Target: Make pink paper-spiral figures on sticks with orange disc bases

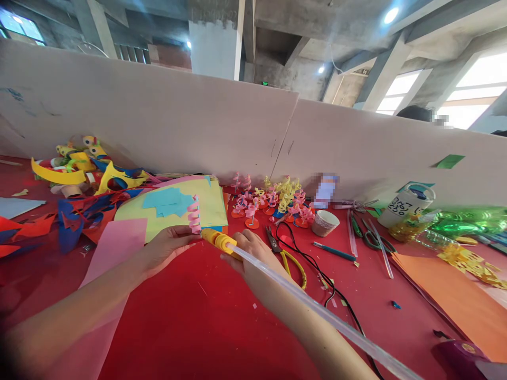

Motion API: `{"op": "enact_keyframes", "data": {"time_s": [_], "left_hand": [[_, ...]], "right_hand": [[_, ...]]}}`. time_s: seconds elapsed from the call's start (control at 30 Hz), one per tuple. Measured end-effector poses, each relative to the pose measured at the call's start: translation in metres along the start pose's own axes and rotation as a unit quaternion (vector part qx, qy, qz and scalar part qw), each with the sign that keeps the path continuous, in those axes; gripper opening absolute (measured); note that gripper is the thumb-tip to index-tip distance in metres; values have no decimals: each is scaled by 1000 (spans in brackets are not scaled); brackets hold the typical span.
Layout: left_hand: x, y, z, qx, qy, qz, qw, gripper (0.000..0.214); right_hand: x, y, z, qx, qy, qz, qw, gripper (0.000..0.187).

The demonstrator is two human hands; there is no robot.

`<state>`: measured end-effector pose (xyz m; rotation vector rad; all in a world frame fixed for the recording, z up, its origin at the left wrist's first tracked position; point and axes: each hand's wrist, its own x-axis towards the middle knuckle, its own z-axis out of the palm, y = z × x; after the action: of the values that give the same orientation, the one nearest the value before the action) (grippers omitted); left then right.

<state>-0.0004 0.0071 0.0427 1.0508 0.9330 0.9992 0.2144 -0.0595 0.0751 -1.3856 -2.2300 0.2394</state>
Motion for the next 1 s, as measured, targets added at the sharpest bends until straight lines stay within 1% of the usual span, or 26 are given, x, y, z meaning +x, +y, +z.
{"op": "enact_keyframes", "data": {"time_s": [0.1, 0.3, 0.47, 0.57, 0.7, 0.87, 0.93, 1.0], "left_hand": [[-1, 1, 1, 1, 1, 0, 1000, 25], [-2, 2, 3, 17, 11, 5, 1000, 28], [-2, 2, 2, 15, 5, 7, 1000, 27], [-2, 2, 2, 28, 5, 6, 1000, 30], [-1, 2, 1, 35, -2, 5, 999, 29], [0, 0, -2, 50, 1, 8, 999, 26], [0, 0, -2, 58, 1, 10, 998, 26], [-1, 1, -2, 60, -5, 11, 998, 26]], "right_hand": [[0, 1, 2, 3, 15, 7, 1000, 16], [1, 2, 2, 11, 14, -5, 1000, 14], [-1, 2, 2, 33, 32, 11, 999, 13], [-1, 3, -1, 17, 23, 19, 999, 11], [-1, 4, -9, 25, 14, 48, 998, 17], [-1, 3, -15, 19, -30, 77, 996, 20], [-1, 2, -14, 22, -42, 76, 996, 19], [-1, 1, -12, 26, -38, 63, 997, 19]]}}
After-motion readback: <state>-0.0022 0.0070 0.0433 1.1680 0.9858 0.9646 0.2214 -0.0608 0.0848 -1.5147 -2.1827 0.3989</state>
